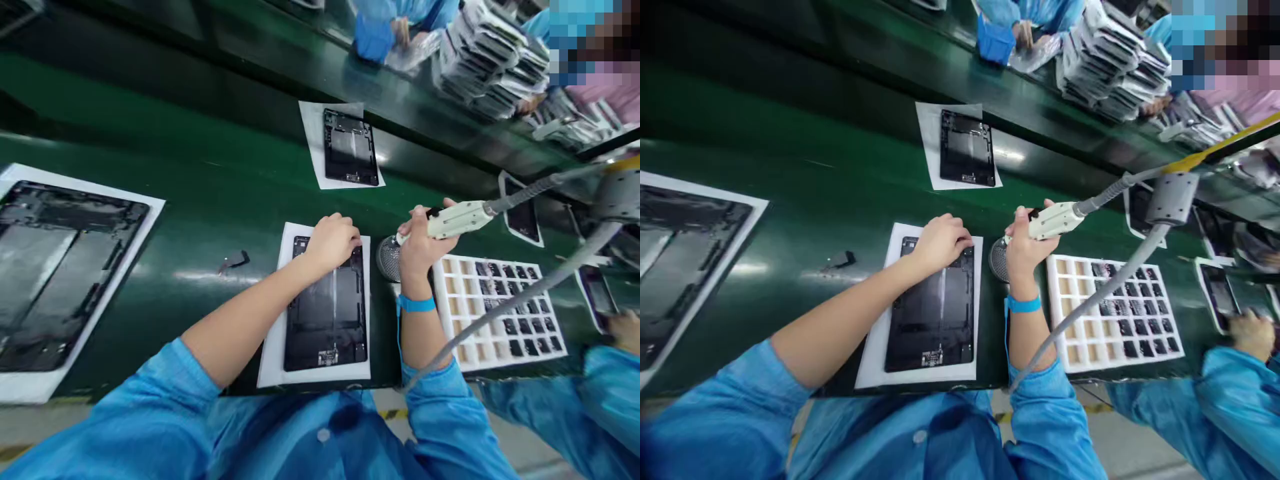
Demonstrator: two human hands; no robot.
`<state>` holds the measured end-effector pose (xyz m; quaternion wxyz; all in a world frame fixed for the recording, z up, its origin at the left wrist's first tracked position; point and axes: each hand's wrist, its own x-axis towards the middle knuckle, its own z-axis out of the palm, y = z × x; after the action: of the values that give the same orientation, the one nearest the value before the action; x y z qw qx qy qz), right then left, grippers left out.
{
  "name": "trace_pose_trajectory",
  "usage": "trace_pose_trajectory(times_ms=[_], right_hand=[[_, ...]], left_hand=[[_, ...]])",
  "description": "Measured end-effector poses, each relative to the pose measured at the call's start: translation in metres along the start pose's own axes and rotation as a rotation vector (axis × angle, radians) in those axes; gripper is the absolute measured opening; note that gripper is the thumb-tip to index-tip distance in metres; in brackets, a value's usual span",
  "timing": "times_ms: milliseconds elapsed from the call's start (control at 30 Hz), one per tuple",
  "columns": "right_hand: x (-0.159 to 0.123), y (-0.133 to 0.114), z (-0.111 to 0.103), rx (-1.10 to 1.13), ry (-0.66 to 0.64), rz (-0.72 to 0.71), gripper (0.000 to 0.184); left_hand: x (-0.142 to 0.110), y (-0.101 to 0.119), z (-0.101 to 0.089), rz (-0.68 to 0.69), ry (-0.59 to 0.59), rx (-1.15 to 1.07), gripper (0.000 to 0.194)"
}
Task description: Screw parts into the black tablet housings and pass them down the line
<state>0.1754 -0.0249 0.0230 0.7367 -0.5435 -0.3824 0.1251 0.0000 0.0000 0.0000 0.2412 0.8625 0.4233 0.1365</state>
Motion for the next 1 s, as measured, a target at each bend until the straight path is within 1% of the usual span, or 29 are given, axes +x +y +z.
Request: trace_pose_trajectory(times_ms=[100, 233, 300, 400, 467, 533, 600, 700, 800, 1000], right_hand=[[0.0, 0.001, 0.0, -0.032, 0.004, 0.019, 0.063], [0.002, 0.0, 0.0, -0.091, -0.001, -0.002, 0.07], [0.002, -0.007, -0.001, -0.113, 0.012, -0.046, 0.07], [-0.006, -0.024, 0.003, -0.098, 0.059, -0.133, 0.065], [-0.017, -0.035, 0.01, -0.047, 0.029, -0.138, 0.06], [-0.029, -0.039, 0.019, 0.016, -0.046, -0.098, 0.055], [-0.04, -0.037, 0.027, 0.059, -0.111, -0.053, 0.052], [-0.048, -0.027, 0.033, 0.045, -0.158, -0.009, 0.055], [-0.048, -0.02, 0.034, 0.015, -0.171, 0.009, 0.058], [-0.048, -0.018, 0.035, 0.048, -0.172, 0.011, 0.053]], left_hand=[[-0.003, -0.001, -0.001, -0.001, 0.009, 0.0, 0.028], [-0.003, -0.002, 0.001, 0.004, 0.037, -0.019, 0.025], [-0.002, -0.003, 0.002, -0.003, 0.053, -0.046, 0.023], [0.0, -0.005, 0.004, -0.029, 0.062, -0.12, 0.016], [0.002, -0.006, 0.005, -0.041, 0.064, -0.159, 0.013], [0.003, -0.006, 0.006, -0.037, 0.071, -0.174, 0.011], [0.003, -0.006, 0.005, -0.031, 0.079, -0.174, 0.01], [0.002, -0.004, 0.002, -0.03, 0.07, -0.163, 0.014], [0.001, -0.001, -0.001, -0.027, 0.053, -0.146, 0.018], [0.0, 0.0, -0.002, -0.031, 0.048, -0.118, 0.02]])
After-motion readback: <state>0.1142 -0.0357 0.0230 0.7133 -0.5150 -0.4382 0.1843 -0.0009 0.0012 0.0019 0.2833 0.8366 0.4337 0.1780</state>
